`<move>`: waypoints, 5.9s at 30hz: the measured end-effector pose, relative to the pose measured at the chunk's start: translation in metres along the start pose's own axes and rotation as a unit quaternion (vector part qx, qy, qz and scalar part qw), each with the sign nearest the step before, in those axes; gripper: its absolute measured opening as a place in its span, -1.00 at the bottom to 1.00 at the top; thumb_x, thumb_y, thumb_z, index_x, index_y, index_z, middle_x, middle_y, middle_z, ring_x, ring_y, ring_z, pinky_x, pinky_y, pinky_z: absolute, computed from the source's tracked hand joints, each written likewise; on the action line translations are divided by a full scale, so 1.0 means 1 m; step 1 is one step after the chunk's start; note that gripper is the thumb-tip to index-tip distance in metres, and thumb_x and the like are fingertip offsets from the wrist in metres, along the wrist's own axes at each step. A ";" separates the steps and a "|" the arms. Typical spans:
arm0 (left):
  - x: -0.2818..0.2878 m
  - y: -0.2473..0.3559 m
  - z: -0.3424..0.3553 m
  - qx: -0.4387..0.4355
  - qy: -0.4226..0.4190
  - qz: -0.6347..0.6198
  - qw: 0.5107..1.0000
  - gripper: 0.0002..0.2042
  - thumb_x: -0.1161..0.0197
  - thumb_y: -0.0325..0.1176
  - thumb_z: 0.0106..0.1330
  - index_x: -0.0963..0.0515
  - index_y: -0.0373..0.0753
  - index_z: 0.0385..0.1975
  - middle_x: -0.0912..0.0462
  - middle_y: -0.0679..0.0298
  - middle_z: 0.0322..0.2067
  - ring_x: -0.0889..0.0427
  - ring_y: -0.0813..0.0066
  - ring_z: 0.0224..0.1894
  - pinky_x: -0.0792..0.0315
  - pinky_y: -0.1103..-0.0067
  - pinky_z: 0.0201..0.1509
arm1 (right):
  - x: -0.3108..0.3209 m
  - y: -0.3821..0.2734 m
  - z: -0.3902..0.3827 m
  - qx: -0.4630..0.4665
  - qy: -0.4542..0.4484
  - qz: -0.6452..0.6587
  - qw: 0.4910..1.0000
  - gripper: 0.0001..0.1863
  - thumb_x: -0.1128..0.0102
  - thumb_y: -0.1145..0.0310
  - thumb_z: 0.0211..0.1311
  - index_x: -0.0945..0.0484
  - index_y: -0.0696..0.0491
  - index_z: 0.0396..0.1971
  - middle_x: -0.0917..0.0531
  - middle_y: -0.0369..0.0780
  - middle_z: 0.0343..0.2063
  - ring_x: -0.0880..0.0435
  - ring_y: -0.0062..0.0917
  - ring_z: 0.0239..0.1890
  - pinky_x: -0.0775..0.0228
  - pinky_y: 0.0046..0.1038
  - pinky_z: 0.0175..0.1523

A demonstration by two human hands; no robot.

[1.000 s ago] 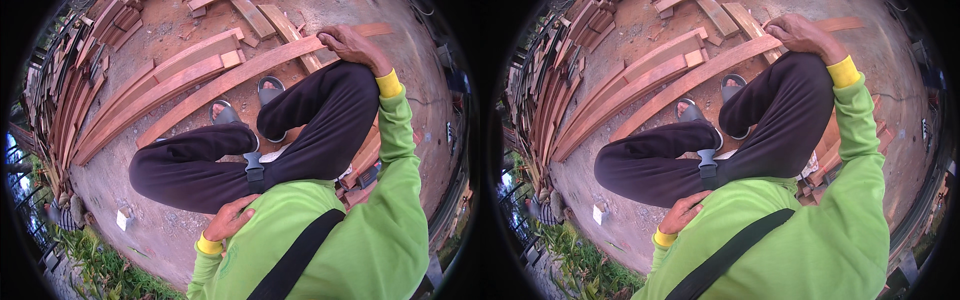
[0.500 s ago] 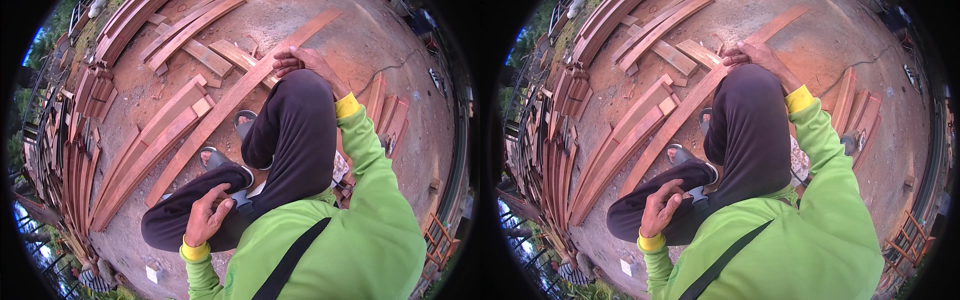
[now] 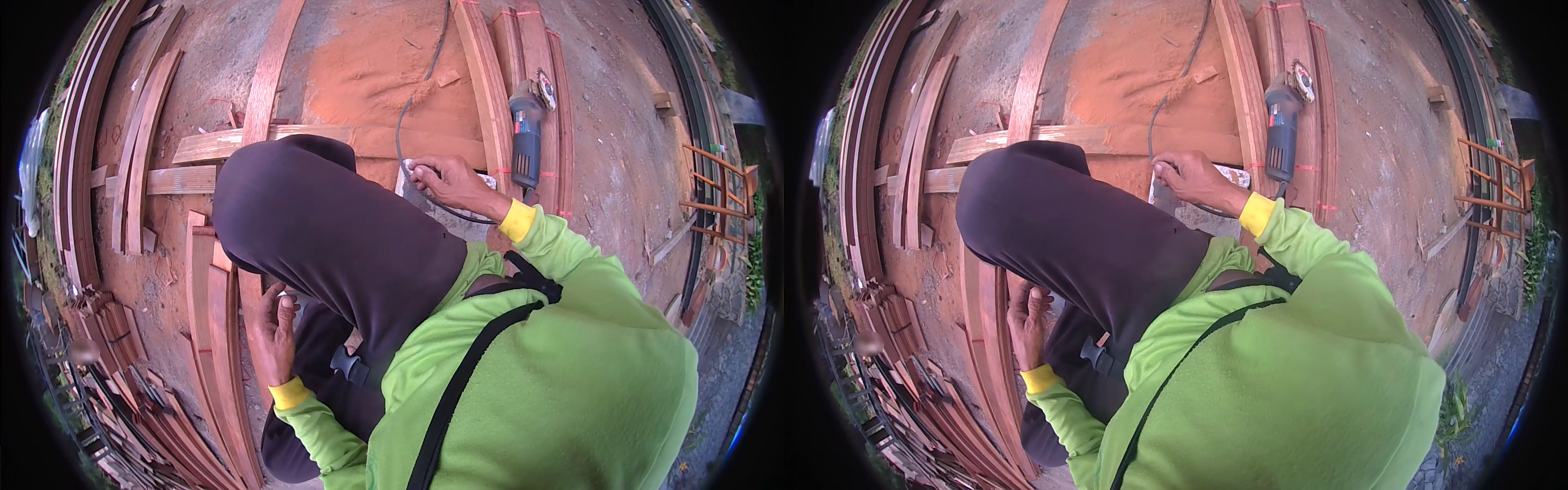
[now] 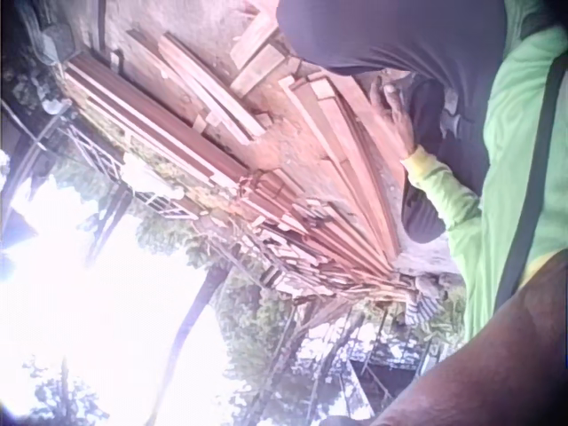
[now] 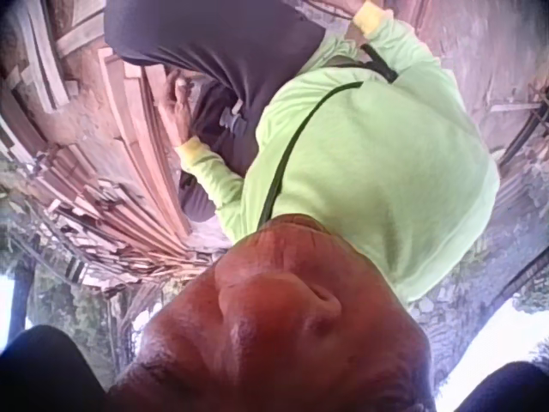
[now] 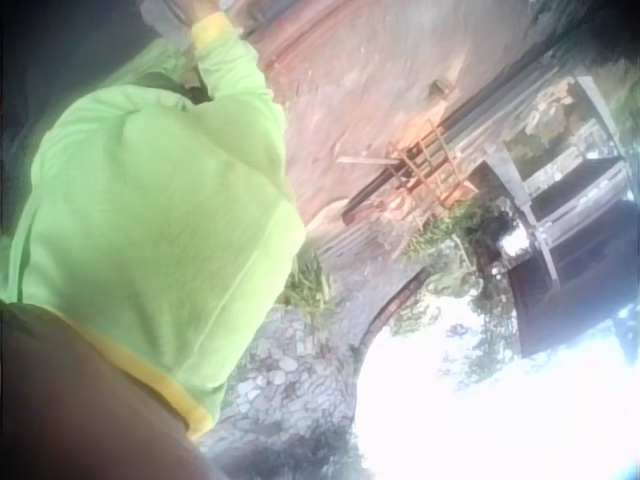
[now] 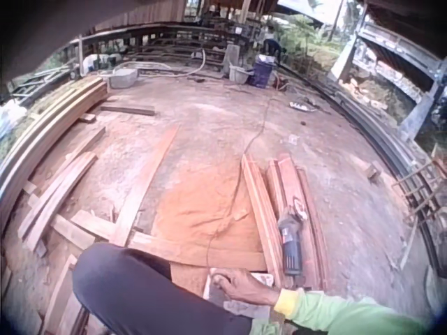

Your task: The person walks through a cluttered outdoor workshop, plugs in an angle grinder, and then sits on the ground to cut several wooden planks. The person handles the wood and the tool to perform the cuts.

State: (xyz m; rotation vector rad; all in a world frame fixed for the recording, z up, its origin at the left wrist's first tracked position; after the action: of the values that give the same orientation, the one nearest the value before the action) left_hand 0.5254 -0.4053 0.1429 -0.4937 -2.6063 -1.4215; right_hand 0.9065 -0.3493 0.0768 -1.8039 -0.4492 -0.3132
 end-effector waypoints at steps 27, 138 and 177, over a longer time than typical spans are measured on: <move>-0.010 -0.040 -0.013 -0.031 0.043 0.052 0.997 -0.54 -0.16 -0.12 0.43 -0.49 -0.43 0.08 -0.64 -0.01 -0.10 -0.62 0.27 -0.02 -0.46 0.45 0.08 | 0.167 0.164 -0.027 -0.341 0.206 0.350 0.848 -0.48 -0.53 0.05 -0.07 -0.50 0.02 -0.22 -0.58 -0.29 -0.48 -0.60 -0.48 -0.52 -0.57 -0.32 -0.41; -0.088 0.105 0.204 -0.260 -0.050 -0.258 0.929 -0.44 -0.54 -0.35 -0.11 -0.51 -0.35 -0.06 -0.66 0.20 -0.23 -0.64 0.46 -0.22 -0.51 0.49 -0.11 | -0.080 -0.136 0.181 0.036 0.112 0.347 0.930 -0.38 -0.10 -0.29 0.26 -0.56 0.05 -0.52 -0.53 -0.37 -0.59 -0.45 -0.70 -0.57 -0.29 -0.55 -0.46; -0.102 0.063 0.201 -0.159 -0.002 -0.269 0.950 -0.23 -0.59 -0.22 -0.18 -0.37 -0.43 0.05 -0.64 0.07 -0.18 -0.66 0.33 -0.15 -0.52 0.47 -0.07 | -0.114 -0.157 0.172 -0.010 -0.003 0.154 0.988 -0.53 -0.51 0.20 -0.04 -0.55 0.19 -0.22 -0.55 -0.30 -0.48 -0.51 -0.65 -0.53 -0.35 -0.53 -0.46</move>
State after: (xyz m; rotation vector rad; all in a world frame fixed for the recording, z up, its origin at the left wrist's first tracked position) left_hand 0.6513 -0.2280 0.0551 0.2187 -2.6392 -2.0110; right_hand 0.7307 -0.1627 0.1147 -1.8622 -0.1672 -0.0971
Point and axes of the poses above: each hand's wrist, its own z-axis towards the middle knuckle, its own x-axis out of the back of the hand, y = z × x, the point moved 2 cm from there along z, towards the middle knuckle
